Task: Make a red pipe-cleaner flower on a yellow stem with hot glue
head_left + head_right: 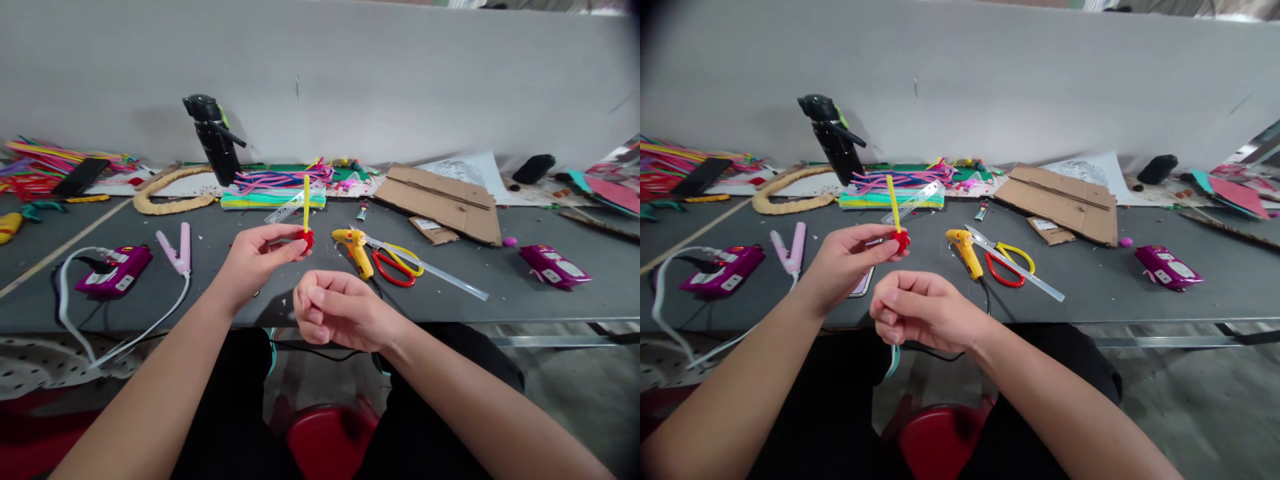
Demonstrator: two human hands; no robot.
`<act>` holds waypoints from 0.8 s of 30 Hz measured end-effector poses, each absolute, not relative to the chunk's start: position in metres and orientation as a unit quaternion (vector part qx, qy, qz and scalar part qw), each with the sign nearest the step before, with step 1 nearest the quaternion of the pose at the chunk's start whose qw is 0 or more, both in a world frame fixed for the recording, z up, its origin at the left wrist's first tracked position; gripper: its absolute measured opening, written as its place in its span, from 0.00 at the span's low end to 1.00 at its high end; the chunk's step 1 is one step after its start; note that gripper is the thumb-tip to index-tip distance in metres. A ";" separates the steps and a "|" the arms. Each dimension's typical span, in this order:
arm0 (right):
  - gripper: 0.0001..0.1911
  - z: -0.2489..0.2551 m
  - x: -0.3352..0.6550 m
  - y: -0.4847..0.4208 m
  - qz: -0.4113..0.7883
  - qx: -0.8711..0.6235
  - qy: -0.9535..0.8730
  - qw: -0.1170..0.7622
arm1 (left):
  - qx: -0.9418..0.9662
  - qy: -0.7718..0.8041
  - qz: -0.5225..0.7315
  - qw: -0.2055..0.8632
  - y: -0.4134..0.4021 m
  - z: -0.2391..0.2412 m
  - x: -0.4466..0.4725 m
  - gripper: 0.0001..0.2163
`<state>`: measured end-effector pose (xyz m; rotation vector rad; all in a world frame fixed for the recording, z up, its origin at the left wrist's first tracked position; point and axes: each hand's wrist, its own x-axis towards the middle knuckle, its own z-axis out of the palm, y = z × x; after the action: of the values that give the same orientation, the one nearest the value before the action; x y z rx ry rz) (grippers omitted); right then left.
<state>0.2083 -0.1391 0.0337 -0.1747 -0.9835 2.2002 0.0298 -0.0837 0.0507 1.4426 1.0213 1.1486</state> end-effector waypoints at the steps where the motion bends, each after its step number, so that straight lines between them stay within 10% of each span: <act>1: 0.11 0.033 0.208 -0.139 0.852 -0.070 -0.377 0.355 | 0.595 0.424 0.472 0.494 -0.084 0.051 0.030 0.18; 13: 0.15 0.039 0.209 -0.140 0.853 -0.070 -0.387 0.343 | 0.590 0.426 0.473 0.497 -0.083 0.050 0.030 0.19; 24: 0.44 0.016 0.207 -0.134 0.908 0.045 -0.368 0.192 | 0.593 0.411 0.473 0.506 -0.083 0.049 0.031 0.18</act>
<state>0.2072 -0.1337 0.0163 0.1261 -1.0341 2.5500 0.0306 -0.0829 0.0485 1.4297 0.9907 1.1404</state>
